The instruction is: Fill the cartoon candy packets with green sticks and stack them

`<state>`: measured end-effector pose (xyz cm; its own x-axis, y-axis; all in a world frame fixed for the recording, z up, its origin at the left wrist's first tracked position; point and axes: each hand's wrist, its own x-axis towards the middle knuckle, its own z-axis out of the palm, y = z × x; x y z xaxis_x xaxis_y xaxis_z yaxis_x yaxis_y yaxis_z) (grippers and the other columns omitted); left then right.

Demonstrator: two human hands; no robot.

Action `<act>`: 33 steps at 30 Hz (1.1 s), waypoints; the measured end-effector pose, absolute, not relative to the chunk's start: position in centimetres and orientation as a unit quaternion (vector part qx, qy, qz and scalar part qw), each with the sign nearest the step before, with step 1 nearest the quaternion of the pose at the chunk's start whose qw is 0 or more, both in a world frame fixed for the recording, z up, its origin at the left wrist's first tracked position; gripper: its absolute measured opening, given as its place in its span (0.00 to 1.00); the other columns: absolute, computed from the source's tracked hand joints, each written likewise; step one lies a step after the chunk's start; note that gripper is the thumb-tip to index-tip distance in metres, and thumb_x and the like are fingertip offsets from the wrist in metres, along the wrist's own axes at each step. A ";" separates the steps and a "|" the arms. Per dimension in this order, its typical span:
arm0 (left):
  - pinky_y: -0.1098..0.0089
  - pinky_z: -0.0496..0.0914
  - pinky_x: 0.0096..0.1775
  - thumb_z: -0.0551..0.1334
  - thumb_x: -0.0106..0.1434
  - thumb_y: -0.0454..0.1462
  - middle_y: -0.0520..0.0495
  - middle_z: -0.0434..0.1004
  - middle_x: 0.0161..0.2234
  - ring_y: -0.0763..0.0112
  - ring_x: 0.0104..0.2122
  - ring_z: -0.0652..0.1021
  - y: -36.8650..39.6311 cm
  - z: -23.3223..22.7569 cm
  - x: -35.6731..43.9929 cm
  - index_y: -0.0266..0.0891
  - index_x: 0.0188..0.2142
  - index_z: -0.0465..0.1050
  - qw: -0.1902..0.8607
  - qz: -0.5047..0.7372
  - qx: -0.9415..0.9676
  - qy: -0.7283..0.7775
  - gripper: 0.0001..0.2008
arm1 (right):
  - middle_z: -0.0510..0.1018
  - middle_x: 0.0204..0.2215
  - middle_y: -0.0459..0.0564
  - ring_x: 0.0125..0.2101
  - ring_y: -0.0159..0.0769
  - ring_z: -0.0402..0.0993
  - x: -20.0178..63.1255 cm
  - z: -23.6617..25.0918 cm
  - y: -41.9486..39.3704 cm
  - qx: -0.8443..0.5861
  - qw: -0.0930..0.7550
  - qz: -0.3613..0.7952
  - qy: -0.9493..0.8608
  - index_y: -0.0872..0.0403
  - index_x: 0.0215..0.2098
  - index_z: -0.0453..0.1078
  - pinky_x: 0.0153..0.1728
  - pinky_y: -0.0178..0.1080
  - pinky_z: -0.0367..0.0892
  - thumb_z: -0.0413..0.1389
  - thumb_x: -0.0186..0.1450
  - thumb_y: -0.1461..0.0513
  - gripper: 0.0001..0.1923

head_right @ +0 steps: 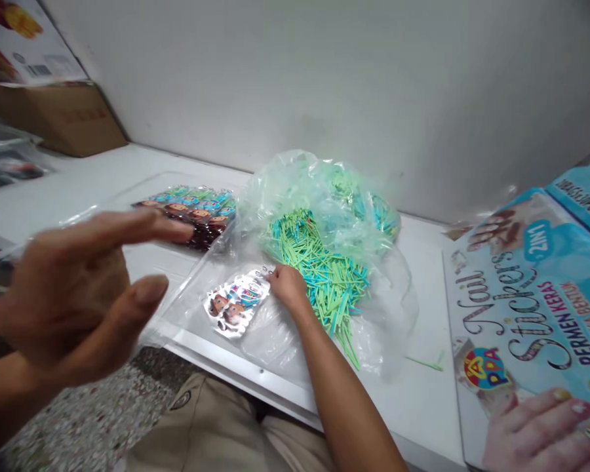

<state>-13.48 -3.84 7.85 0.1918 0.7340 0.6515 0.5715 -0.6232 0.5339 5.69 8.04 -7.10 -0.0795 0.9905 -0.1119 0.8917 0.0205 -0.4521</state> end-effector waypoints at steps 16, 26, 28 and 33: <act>0.66 0.72 0.35 0.64 0.57 0.45 0.41 0.80 0.37 0.61 0.37 0.79 -3.0 -1.1 -9.2 0.39 0.44 0.77 0.663 0.262 0.585 0.387 0.17 | 0.74 0.29 0.45 0.32 0.32 0.70 10.5 -0.9 -4.7 -0.433 0.371 0.429 -0.700 0.53 0.34 0.72 0.35 0.34 0.64 0.48 0.69 0.55 0.15; 0.68 0.68 0.36 0.66 0.54 0.45 0.42 0.82 0.29 0.64 0.31 0.78 -5.0 -3.8 -6.5 0.33 0.31 0.81 0.647 0.305 0.538 0.446 0.16 | 0.80 0.34 0.52 0.37 0.37 0.75 18.4 -3.2 4.1 -0.718 0.143 0.175 -0.659 0.57 0.37 0.74 0.37 0.34 0.64 0.47 0.66 0.60 0.14; 0.68 0.68 0.36 0.67 0.53 0.45 0.42 0.82 0.29 0.66 0.30 0.77 -5.2 -3.7 -6.1 0.33 0.30 0.80 0.658 0.323 0.511 0.450 0.15 | 0.80 0.36 0.57 0.40 0.43 0.75 19.1 -3.7 6.8 -0.748 0.095 0.148 -0.640 0.58 0.36 0.75 0.38 0.37 0.64 0.48 0.65 0.59 0.15; 0.71 0.67 0.36 0.67 0.53 0.43 0.43 0.82 0.31 0.69 0.31 0.77 -5.0 -3.5 -6.1 0.34 0.29 0.78 0.698 0.372 0.436 0.429 0.13 | 0.77 0.42 0.64 0.44 0.54 0.73 18.6 -4.2 10.6 -0.767 -0.039 0.143 -0.624 0.62 0.41 0.75 0.38 0.42 0.67 0.60 0.58 0.53 0.21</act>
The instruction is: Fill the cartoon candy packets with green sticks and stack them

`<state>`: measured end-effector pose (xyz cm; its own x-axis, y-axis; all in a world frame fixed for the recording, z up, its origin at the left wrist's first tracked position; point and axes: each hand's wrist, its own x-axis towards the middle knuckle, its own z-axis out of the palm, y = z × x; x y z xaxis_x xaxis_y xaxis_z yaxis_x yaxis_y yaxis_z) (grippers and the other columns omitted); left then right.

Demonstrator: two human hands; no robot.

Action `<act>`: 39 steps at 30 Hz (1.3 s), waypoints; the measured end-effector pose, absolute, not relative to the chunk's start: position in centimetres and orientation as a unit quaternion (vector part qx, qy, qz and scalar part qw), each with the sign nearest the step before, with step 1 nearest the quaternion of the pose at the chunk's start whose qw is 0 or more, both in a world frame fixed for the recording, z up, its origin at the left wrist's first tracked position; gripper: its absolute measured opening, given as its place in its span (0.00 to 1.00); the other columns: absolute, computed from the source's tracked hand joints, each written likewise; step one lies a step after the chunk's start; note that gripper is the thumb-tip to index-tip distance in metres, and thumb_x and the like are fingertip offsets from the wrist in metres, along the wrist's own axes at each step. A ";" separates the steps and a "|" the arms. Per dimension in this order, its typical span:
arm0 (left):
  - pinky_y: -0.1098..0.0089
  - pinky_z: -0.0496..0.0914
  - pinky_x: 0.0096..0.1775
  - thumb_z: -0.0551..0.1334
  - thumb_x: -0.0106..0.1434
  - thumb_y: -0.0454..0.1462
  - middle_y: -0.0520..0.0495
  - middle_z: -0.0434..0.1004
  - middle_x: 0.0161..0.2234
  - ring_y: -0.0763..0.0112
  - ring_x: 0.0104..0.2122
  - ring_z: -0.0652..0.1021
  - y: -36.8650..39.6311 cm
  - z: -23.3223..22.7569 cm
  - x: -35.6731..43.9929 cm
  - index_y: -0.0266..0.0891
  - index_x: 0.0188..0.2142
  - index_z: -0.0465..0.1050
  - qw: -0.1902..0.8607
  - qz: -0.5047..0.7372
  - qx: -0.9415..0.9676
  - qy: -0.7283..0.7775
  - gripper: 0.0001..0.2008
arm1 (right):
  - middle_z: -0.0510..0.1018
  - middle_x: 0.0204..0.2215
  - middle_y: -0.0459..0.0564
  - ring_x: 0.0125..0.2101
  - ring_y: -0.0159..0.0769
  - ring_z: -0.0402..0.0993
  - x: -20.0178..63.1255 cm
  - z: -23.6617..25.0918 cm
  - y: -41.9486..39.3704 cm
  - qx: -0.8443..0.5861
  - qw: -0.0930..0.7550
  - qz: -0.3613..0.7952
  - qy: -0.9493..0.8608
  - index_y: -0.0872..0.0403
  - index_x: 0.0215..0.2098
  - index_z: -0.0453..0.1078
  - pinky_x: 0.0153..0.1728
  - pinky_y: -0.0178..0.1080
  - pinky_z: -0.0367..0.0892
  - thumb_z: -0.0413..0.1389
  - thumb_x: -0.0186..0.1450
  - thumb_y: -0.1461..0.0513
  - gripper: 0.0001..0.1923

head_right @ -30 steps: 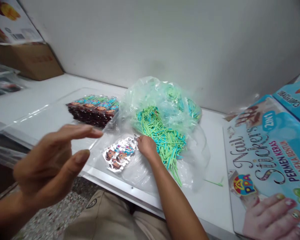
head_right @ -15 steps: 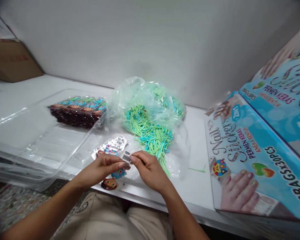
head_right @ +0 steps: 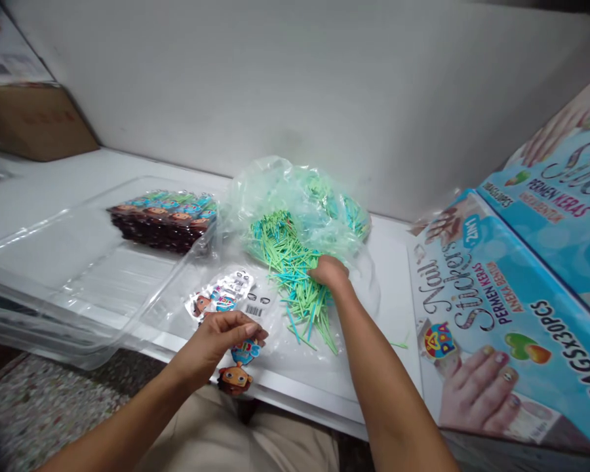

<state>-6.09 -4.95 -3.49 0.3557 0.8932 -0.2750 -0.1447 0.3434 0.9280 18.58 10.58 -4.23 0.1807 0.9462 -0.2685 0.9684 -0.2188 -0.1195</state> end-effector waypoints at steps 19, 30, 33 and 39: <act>0.59 0.65 0.50 0.60 0.60 0.44 0.40 0.75 0.47 0.61 0.47 0.75 -0.6 -4.6 -5.1 0.38 0.47 0.69 0.402 0.452 0.610 0.512 0.18 | 0.74 0.40 0.61 0.39 0.42 0.71 19.5 -3.0 7.5 0.662 0.005 -0.064 0.747 0.60 0.41 0.65 0.39 0.38 0.62 0.40 0.70 0.60 0.15; 0.62 0.65 0.52 0.49 0.66 0.50 0.40 0.75 0.48 0.61 0.49 0.74 4.7 -1.5 0.9 0.37 0.44 0.72 0.500 0.525 0.568 0.390 0.22 | 0.71 0.31 0.52 0.28 0.39 0.65 14.8 -1.0 0.7 0.508 -0.087 -0.114 0.849 0.55 0.38 0.60 0.32 0.40 0.59 0.41 0.68 0.63 0.07; 0.62 0.66 0.52 0.49 0.66 0.49 0.38 0.76 0.47 0.61 0.47 0.76 4.4 -1.1 2.5 0.34 0.42 0.73 0.558 0.483 0.584 0.338 0.23 | 0.70 0.34 0.53 0.32 0.39 0.66 14.3 -2.1 -0.4 0.473 -0.205 -0.241 0.822 0.55 0.40 0.61 0.35 0.41 0.62 0.41 0.68 0.62 0.08; 0.63 0.62 0.55 0.45 0.65 0.55 0.39 0.72 0.52 0.63 0.54 0.71 2.0 -2.0 3.3 0.37 0.50 0.67 0.560 0.580 0.436 0.399 0.28 | 0.69 0.27 0.45 0.31 0.35 0.67 12.8 -3.1 -1.1 0.461 -0.516 -0.483 0.536 0.52 0.29 0.63 0.37 0.41 0.65 0.48 0.66 0.50 0.15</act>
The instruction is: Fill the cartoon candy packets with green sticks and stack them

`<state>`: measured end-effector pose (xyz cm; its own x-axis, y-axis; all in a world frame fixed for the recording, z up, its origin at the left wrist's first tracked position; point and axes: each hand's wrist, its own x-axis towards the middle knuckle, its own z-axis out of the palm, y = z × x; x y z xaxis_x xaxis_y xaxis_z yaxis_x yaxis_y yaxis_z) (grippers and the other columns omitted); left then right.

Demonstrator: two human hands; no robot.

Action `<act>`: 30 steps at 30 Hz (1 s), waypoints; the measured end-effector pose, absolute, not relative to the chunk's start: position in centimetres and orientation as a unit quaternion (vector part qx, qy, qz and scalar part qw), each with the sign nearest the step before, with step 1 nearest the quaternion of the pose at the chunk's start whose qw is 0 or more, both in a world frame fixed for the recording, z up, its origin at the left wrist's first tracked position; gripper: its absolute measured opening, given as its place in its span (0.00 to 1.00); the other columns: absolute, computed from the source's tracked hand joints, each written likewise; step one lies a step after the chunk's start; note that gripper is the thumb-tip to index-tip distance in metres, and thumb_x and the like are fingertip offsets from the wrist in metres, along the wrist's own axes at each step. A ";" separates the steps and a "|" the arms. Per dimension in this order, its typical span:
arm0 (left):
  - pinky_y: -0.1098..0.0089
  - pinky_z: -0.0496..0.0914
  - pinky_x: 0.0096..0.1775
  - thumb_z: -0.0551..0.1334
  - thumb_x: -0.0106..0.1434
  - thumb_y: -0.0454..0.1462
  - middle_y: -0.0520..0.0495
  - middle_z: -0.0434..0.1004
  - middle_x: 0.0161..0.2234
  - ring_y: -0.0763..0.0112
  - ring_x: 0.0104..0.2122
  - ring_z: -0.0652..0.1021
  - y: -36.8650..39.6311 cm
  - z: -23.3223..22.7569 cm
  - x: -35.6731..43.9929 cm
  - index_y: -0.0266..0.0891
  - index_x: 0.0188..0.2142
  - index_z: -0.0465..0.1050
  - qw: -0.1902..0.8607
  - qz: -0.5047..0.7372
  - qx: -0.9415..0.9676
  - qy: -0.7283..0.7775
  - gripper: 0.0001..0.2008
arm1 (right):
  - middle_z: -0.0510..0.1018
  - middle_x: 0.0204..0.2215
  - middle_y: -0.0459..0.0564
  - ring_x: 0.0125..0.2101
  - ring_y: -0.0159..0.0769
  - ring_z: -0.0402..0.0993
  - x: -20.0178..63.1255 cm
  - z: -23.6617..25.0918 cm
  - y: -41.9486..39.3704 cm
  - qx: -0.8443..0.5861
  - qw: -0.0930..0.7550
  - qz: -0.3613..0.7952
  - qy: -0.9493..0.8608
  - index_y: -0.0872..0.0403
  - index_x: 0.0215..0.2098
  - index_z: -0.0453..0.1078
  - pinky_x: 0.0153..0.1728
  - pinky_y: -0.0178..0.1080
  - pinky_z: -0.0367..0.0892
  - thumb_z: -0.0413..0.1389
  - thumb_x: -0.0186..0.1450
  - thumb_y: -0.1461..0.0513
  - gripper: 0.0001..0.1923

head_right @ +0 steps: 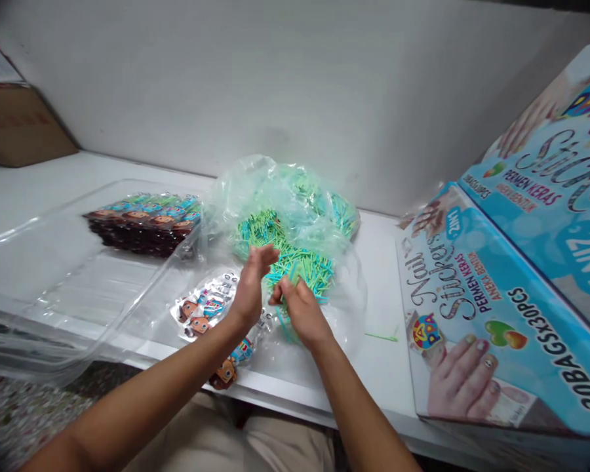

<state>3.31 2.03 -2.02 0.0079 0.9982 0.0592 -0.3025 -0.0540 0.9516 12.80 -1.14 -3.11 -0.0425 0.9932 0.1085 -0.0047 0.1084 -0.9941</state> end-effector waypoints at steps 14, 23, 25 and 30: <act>0.70 0.67 0.37 0.62 0.59 0.41 0.49 0.75 0.26 0.71 0.30 0.74 -2.3 -2.4 0.4 0.34 0.33 0.76 0.655 0.516 0.416 0.362 0.11 | 0.60 0.21 0.40 0.18 0.26 0.54 11.4 -5.0 -5.5 -0.437 0.538 0.554 -0.461 0.52 0.30 0.62 0.19 0.32 0.54 0.50 0.67 0.49 0.16; 0.73 0.64 0.29 0.67 0.49 0.35 0.54 0.69 0.19 0.77 0.21 0.69 -2.9 -2.8 -1.1 0.35 0.26 0.71 0.682 0.470 0.414 0.377 0.07 | 0.56 0.19 0.38 0.17 0.25 0.49 11.1 -5.5 -7.4 -0.432 0.493 0.601 -0.458 0.53 0.30 0.62 0.17 0.32 0.46 0.51 0.66 0.48 0.17; 0.73 0.64 0.31 0.63 0.50 0.34 0.54 0.68 0.20 0.77 0.22 0.69 -3.1 -2.5 -1.1 0.36 0.24 0.69 0.671 0.480 0.414 0.384 0.04 | 0.56 0.19 0.38 0.17 0.25 0.48 11.0 -5.7 -7.5 -0.433 0.504 0.600 -0.446 0.53 0.31 0.63 0.17 0.32 0.46 0.51 0.66 0.48 0.17; 0.73 0.65 0.30 0.60 0.48 0.32 0.52 0.70 0.25 0.74 0.26 0.70 -3.3 -1.8 -1.3 0.36 0.27 0.70 0.662 0.487 0.423 0.381 0.04 | 0.56 0.19 0.38 0.17 0.24 0.48 10.9 -5.9 -7.7 -0.436 0.503 0.609 -0.432 0.54 0.34 0.65 0.17 0.32 0.45 0.51 0.66 0.48 0.18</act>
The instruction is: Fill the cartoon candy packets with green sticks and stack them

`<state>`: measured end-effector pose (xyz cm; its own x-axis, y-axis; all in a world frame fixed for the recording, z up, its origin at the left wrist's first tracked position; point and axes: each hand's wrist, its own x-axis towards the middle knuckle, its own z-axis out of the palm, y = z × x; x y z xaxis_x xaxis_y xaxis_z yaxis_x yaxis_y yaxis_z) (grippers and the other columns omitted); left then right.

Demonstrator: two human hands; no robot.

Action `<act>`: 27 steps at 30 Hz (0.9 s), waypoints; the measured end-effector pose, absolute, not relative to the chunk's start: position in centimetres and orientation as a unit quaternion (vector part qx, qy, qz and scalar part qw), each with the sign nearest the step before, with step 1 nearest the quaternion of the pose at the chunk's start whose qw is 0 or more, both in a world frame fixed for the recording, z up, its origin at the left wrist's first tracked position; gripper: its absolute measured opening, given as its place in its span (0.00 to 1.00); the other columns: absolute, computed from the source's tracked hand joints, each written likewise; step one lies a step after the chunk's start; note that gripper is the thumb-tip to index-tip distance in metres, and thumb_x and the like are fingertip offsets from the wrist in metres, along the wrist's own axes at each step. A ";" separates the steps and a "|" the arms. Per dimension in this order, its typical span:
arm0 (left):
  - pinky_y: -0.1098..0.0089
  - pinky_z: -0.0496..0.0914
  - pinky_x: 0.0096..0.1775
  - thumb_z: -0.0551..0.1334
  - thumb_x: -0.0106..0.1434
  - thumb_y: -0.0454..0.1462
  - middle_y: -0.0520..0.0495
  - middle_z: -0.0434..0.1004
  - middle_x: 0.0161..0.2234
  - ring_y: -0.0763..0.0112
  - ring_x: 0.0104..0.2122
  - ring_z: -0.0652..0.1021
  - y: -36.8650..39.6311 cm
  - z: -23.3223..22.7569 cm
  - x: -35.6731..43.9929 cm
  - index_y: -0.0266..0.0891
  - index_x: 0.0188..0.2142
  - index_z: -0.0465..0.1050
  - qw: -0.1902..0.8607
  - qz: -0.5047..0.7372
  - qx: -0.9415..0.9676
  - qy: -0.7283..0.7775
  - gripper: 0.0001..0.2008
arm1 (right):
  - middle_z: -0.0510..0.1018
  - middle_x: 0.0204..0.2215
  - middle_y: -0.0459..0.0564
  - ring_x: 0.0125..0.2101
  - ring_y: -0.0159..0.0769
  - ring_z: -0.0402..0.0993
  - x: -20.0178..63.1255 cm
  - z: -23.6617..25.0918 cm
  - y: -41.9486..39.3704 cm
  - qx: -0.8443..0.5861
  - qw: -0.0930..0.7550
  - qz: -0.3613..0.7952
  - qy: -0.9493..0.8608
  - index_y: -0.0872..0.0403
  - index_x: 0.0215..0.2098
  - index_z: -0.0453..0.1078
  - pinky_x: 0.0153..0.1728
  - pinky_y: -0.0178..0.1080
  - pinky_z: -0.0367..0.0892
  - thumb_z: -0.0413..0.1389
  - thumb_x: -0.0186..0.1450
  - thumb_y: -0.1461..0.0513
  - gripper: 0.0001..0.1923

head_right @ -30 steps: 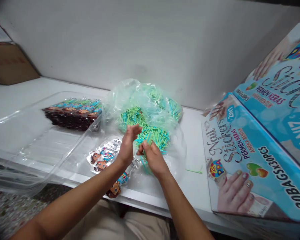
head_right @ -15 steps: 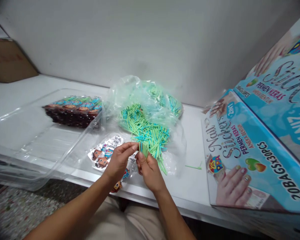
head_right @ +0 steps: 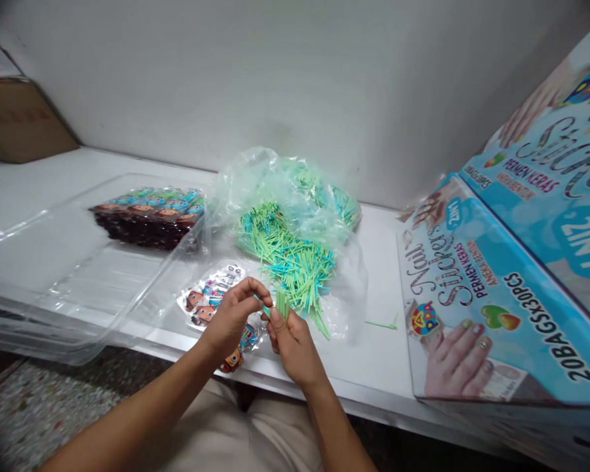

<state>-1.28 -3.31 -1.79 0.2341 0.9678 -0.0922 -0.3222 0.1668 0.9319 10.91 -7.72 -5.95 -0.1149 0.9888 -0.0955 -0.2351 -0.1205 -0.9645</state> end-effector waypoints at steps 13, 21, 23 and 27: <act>0.73 0.63 0.27 0.65 0.48 0.35 0.54 0.68 0.21 0.77 0.21 0.68 -3.1 -2.2 -1.2 0.35 0.26 0.71 0.647 0.436 0.469 0.413 0.06 | 0.55 0.19 0.38 0.17 0.25 0.48 11.1 -5.7 -8.0 -0.440 0.478 0.586 -0.484 0.53 0.32 0.62 0.17 0.32 0.45 0.49 0.67 0.48 0.17; 0.74 0.65 0.26 0.59 0.48 0.33 0.55 0.63 0.20 0.77 0.22 0.66 -3.2 -1.9 -0.9 0.37 0.21 0.66 0.644 0.472 0.440 0.411 0.03 | 0.56 0.19 0.38 0.17 0.25 0.49 10.9 -5.9 -8.2 -0.458 0.484 0.577 -0.472 0.52 0.30 0.60 0.18 0.33 0.46 0.49 0.66 0.46 0.18; 0.75 0.65 0.26 0.59 0.48 0.32 0.55 0.64 0.22 0.77 0.23 0.66 -3.1 -1.7 -1.0 0.37 0.23 0.68 0.643 0.472 0.446 0.406 0.00 | 0.56 0.19 0.38 0.17 0.25 0.49 11.0 -5.8 -8.2 -0.460 0.485 0.576 -0.470 0.52 0.30 0.59 0.18 0.32 0.47 0.49 0.66 0.47 0.18; 0.74 0.65 0.26 0.63 0.50 0.34 0.53 0.68 0.26 0.77 0.23 0.68 -2.9 -1.6 -1.3 0.36 0.32 0.74 0.661 0.431 0.485 0.378 0.08 | 0.57 0.20 0.38 0.18 0.25 0.50 11.2 -5.8 -8.1 -0.452 0.482 0.579 -0.479 0.53 0.31 0.59 0.18 0.32 0.47 0.49 0.67 0.47 0.18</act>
